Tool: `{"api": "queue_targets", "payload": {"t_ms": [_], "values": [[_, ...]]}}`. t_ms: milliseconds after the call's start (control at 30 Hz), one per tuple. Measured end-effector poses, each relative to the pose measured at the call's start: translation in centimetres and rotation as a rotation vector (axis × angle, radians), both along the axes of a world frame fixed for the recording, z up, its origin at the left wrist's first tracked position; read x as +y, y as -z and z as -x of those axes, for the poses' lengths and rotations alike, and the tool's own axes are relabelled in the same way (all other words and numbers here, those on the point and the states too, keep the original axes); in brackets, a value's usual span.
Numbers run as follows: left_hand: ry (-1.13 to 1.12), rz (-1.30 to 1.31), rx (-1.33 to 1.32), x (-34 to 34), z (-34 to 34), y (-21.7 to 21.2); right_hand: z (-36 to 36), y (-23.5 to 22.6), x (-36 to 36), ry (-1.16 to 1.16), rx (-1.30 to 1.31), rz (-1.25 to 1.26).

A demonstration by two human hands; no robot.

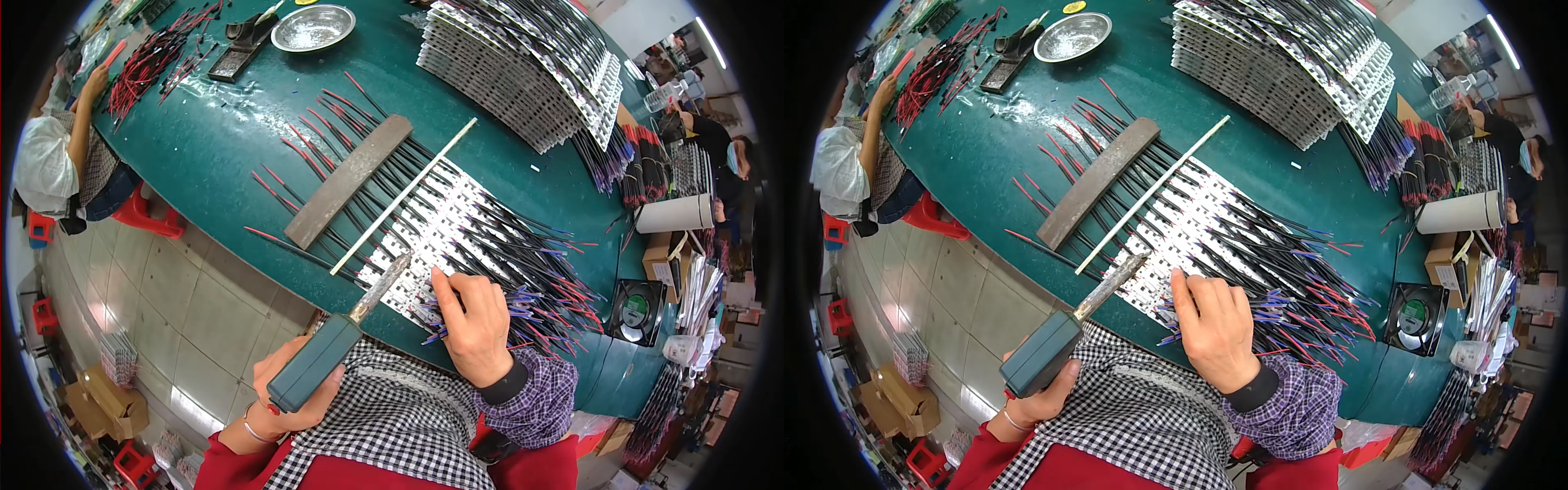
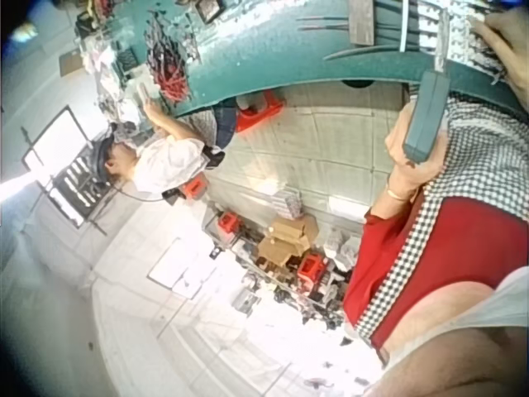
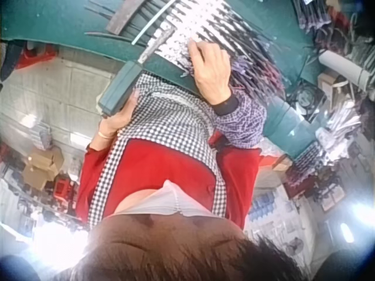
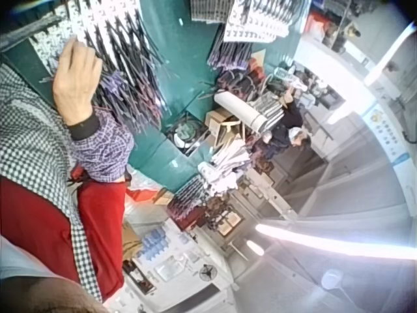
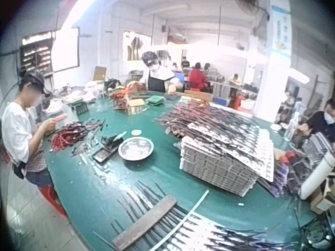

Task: The person aligns wires on circuit board strips using a rod, solders the wires using a soldering iron, and then adjusts and arranges the wired strips using the rod and their hands.

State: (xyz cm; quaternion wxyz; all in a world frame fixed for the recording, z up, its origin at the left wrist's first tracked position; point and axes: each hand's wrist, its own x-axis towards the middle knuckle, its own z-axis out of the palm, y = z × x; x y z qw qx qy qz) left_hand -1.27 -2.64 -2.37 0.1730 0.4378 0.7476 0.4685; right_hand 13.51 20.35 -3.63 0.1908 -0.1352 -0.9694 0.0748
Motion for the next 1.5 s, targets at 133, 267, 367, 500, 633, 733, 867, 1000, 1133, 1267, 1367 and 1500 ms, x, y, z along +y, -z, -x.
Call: {"api": "queue_targets", "payload": {"t_ms": [133, 267, 367, 500, 633, 733, 867, 1000, 1133, 1267, 1367, 1500], "values": [[-0.002, 0.007, 0.005, -0.1, 0.0, 0.0, -0.2, 0.0, -0.1, -0.086, -0.037, 0.021], [0.004, 0.024, 0.055, -0.2, 0.0, 0.4, -0.3, 0.0, -0.5, -0.109, -0.088, -0.003], [-0.01, 0.014, 0.019, -0.1, 0.0, 0.4, -0.4, 0.0, -0.7, -0.109, -0.124, -0.012], [0.021, 0.008, 0.05, 0.2, 0.2, 0.1, -0.5, 0.0, -0.6, -0.092, -0.12, 0.028], [-0.023, -0.007, -0.039, 0.4, 0.0, -0.2, -0.1, -0.2, -0.2, -0.06, -0.006, 0.12], [0.018, 0.012, -0.01, 0.3, 0.1, -0.2, 0.2, 0.0, -0.1, -0.009, 0.007, 0.078], [0.013, 0.005, -0.138, 0.3, 0.0, 0.0, 0.2, 0.0, -0.4, -0.003, 0.009, 0.067], [0.045, -0.002, -0.122, 0.3, 0.0, 0.4, 0.2, 0.1, -0.5, 0.002, -0.018, 0.045], [0.054, 0.009, -0.106, 0.5, -0.1, 0.4, 0.3, 0.2, -0.5, -0.006, -0.038, 0.019], [0.025, 0.0, -0.156, 0.6, -0.5, 1.0, 0.4, 0.2, -0.6, -0.005, -0.043, 0.019], [0.039, 0.013, -0.154, 0.5, -0.5, 1.0, 0.4, 0.3, -0.6, -0.008, -0.031, 0.014], [0.062, 0.03, -0.139, 0.5, -0.4, 1.0, 0.4, 0.4, -0.6, -0.017, -0.023, 0.012]]}}
